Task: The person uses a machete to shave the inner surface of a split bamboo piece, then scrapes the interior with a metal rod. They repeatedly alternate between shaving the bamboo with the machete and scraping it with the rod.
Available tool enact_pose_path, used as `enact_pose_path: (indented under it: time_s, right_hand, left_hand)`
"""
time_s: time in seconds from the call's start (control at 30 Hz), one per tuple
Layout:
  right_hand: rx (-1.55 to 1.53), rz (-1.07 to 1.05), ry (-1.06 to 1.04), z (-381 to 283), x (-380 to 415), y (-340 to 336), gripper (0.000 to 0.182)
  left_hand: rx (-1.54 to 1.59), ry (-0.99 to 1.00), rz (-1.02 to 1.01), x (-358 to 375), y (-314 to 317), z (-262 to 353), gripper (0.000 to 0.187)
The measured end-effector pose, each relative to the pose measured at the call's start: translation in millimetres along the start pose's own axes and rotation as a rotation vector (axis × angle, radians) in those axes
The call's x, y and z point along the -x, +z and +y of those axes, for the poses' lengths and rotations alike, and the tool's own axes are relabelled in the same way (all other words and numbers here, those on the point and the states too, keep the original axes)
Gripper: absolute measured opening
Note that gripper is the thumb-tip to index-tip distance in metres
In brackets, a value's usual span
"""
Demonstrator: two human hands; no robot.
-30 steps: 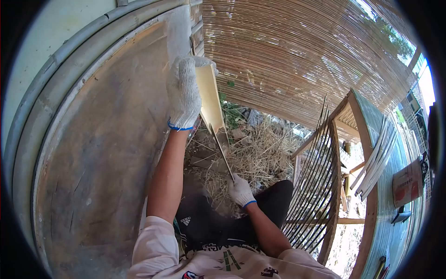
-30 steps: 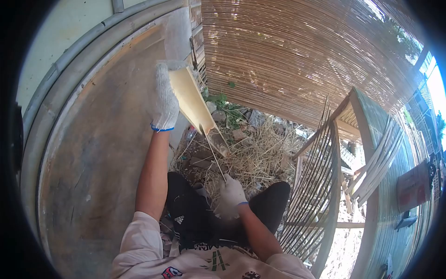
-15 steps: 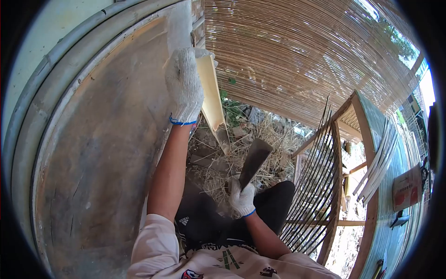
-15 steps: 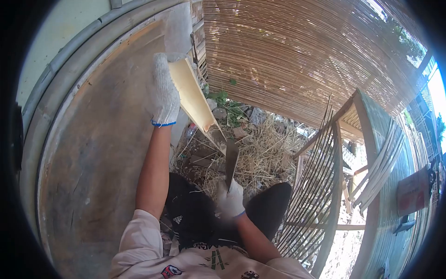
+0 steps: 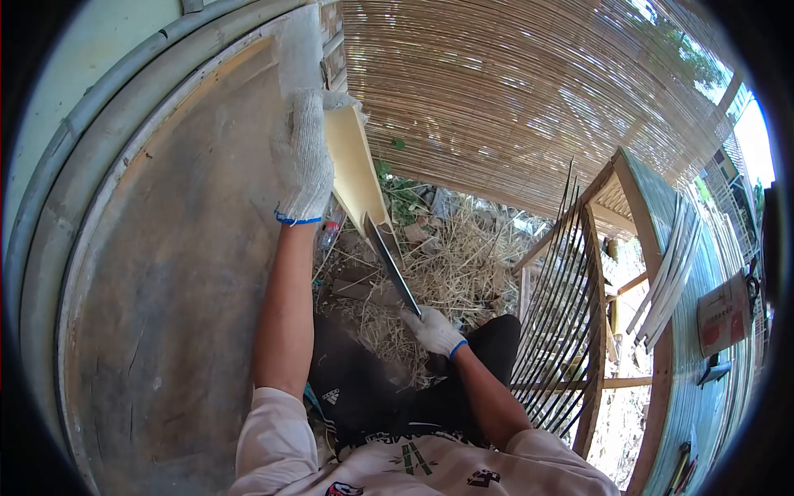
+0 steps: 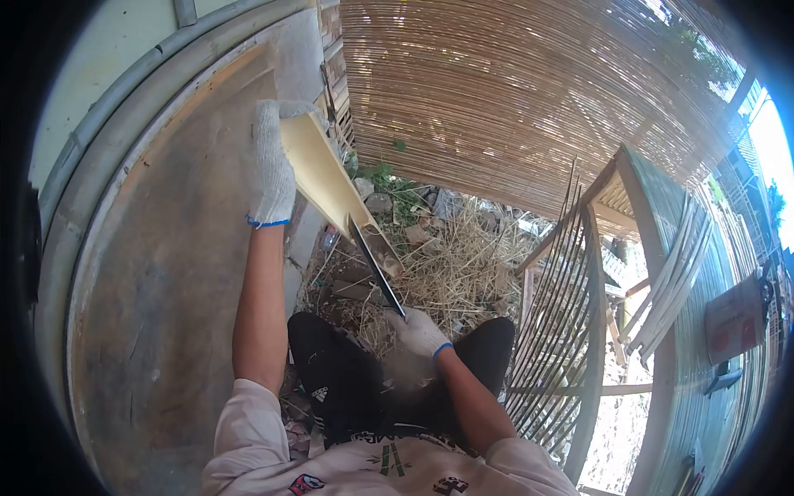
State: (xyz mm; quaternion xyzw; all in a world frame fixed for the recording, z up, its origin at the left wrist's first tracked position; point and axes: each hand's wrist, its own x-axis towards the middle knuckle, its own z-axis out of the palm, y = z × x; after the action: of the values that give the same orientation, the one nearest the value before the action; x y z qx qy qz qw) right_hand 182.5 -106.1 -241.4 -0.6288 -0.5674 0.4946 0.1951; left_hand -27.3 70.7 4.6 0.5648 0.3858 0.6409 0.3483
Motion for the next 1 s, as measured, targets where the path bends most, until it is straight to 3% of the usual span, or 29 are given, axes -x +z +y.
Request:
enact_pose_path:
  time_s: [0.03,0.07,0.1,0.17,0.23,0.3,0.37,0.4,0.5,0.57,0.63,0.7,0.8,0.87,0.97,1.0]
  right_hand:
    - [0.012,-0.002,-0.013,-15,9,3,0.04]
    - [0.087,0.174,-0.089,-25,20,11,0.037]
    - [0.157,0.347,-0.16,-29,27,21,0.034]
    - [0.13,0.41,-0.173,-42,37,35,0.028]
    - [-0.211,0.544,-0.293,-70,53,37,0.023]
    - [-0.277,0.507,-0.27,-65,44,43,0.018]
    - [0.135,0.485,-0.195,-27,2,56,0.018]
    - [0.167,0.393,-0.087,-7,-13,59,0.021]
    - [0.155,0.347,-0.087,-4,-15,51,0.021]
    - [0.181,0.356,-0.164,12,-12,46,0.026]
    - [-0.062,-0.018,-0.028,5,-16,15,0.043]
    - [-0.01,-0.161,0.079,-2,-15,-17,0.042]
    - [0.018,-0.029,-0.007,-1,-13,-11,0.036]
    - [0.266,0.406,-0.231,-15,7,5,0.028]
    - [0.226,0.388,-0.145,-29,29,13,0.026]
    - [0.226,0.385,-0.133,-28,31,13,0.026]
  left_hand:
    - [0.001,0.127,0.133,-4,6,-6,0.043]
    - [-0.003,0.252,0.265,-8,10,-9,0.044]
    - [-0.009,0.254,0.276,-11,15,-8,0.044]
    - [-0.062,0.42,0.36,-10,23,-5,0.044]
    - [-0.055,0.329,0.334,-7,25,4,0.044]
    - [-0.071,0.228,0.339,-9,28,10,0.044]
    - [-0.063,0.204,0.332,-6,32,13,0.044]
    - [-0.062,0.184,0.337,-7,33,13,0.044]
    - [-0.048,0.21,0.292,-9,25,6,0.045]
    - [-0.04,0.109,0.283,-12,10,-8,0.044]
    - [-0.122,0.31,0.241,-18,1,-7,0.043]
    - [-0.039,0.225,0.201,-14,-5,-2,0.042]
    - [0.067,0.124,0.203,-16,0,-5,0.041]
    - [0.086,0.108,0.269,-17,8,-2,0.041]
    - [0.058,0.172,0.202,-9,16,12,0.041]
    - [0.102,0.143,0.084,-9,19,13,0.042]
